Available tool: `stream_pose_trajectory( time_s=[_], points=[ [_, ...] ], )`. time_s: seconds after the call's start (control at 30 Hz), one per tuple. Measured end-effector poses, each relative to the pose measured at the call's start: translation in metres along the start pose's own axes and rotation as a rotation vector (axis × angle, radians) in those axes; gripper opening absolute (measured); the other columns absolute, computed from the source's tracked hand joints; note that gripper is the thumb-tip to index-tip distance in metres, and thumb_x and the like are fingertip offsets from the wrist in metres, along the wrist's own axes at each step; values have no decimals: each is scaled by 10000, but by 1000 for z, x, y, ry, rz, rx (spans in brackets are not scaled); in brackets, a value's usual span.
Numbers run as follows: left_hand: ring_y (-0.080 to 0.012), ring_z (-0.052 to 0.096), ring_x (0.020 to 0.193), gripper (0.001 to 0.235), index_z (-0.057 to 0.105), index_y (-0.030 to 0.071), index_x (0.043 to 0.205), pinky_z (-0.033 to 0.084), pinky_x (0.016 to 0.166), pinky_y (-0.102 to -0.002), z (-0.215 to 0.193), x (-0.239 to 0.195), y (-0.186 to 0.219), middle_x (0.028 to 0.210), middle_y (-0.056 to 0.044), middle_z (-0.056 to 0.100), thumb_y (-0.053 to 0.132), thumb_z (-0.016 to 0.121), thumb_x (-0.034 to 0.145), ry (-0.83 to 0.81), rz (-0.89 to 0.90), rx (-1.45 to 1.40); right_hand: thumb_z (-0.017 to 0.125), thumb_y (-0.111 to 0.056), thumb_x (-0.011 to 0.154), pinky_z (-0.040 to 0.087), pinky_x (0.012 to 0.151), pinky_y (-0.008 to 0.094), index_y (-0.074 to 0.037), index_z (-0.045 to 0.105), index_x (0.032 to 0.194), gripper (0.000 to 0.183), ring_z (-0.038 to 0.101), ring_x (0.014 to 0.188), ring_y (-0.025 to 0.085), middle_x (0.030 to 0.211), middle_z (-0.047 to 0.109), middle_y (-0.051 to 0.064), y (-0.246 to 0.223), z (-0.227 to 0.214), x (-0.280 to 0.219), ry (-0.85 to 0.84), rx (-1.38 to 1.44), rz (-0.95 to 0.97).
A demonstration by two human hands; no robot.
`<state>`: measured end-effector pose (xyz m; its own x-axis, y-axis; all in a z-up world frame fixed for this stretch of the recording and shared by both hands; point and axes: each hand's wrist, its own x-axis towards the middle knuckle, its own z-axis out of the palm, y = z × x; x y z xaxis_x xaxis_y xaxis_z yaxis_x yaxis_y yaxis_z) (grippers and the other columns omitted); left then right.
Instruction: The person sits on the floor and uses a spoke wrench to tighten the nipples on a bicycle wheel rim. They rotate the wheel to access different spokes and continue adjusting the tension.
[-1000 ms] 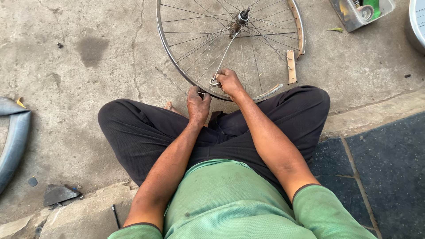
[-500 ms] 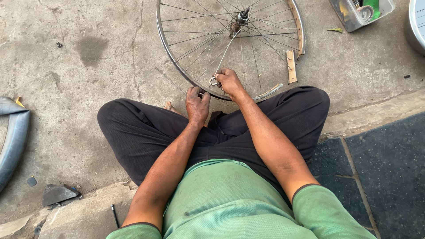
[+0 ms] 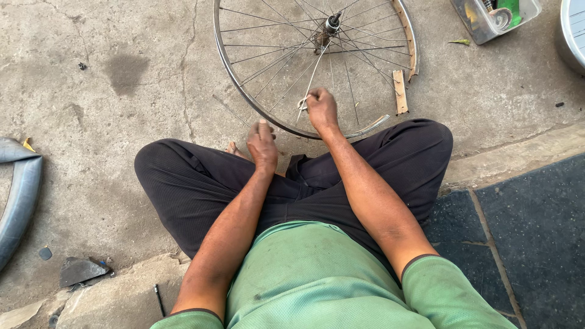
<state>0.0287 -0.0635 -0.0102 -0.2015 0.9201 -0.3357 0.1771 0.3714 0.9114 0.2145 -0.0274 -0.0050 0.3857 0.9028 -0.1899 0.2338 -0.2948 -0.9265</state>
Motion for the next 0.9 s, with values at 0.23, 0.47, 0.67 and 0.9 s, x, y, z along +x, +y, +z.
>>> stream_pose_trajectory(
  time_s=[0.23, 0.47, 0.67, 0.9],
  points=[
    [-144, 688, 811, 744, 318, -2, 1492, 618, 730, -319, -14, 5, 24, 957, -80, 684, 462, 608, 987, -112, 95, -182, 558, -132, 1044, 503, 586, 290, -38, 658, 1160, 180, 603, 684, 106, 862, 684, 47, -50, -11, -26, 120, -45, -337],
    [-131, 672, 824, 791, 256, -19, 1558, 593, 741, -277, -19, 2, 32, 911, -79, 675, 350, 664, 990, -193, 141, -274, 520, -200, 1100, 577, 683, 313, -46, 646, 1216, 231, 683, 812, 147, 992, 710, 80, -68, -8, -41, 25, -265, -657],
    [-154, 706, 852, 706, 362, -38, 1476, 604, 751, -299, -20, 6, 24, 964, -83, 690, 291, 674, 935, -276, 156, -240, 432, -213, 1110, 612, 718, 435, -33, 663, 1153, 295, 710, 810, 260, 950, 720, 129, -36, -7, -21, -387, -977, -47],
    [-151, 645, 729, 473, 597, -9, 1230, 559, 647, -299, -16, 16, 20, 841, -73, 626, 410, 578, 1010, -131, -75, -199, 582, -126, 963, 561, 853, 456, -28, 712, 1116, 223, 695, 952, 323, 1073, 726, 199, 10, -19, -2, -257, -865, -26]
  ],
)
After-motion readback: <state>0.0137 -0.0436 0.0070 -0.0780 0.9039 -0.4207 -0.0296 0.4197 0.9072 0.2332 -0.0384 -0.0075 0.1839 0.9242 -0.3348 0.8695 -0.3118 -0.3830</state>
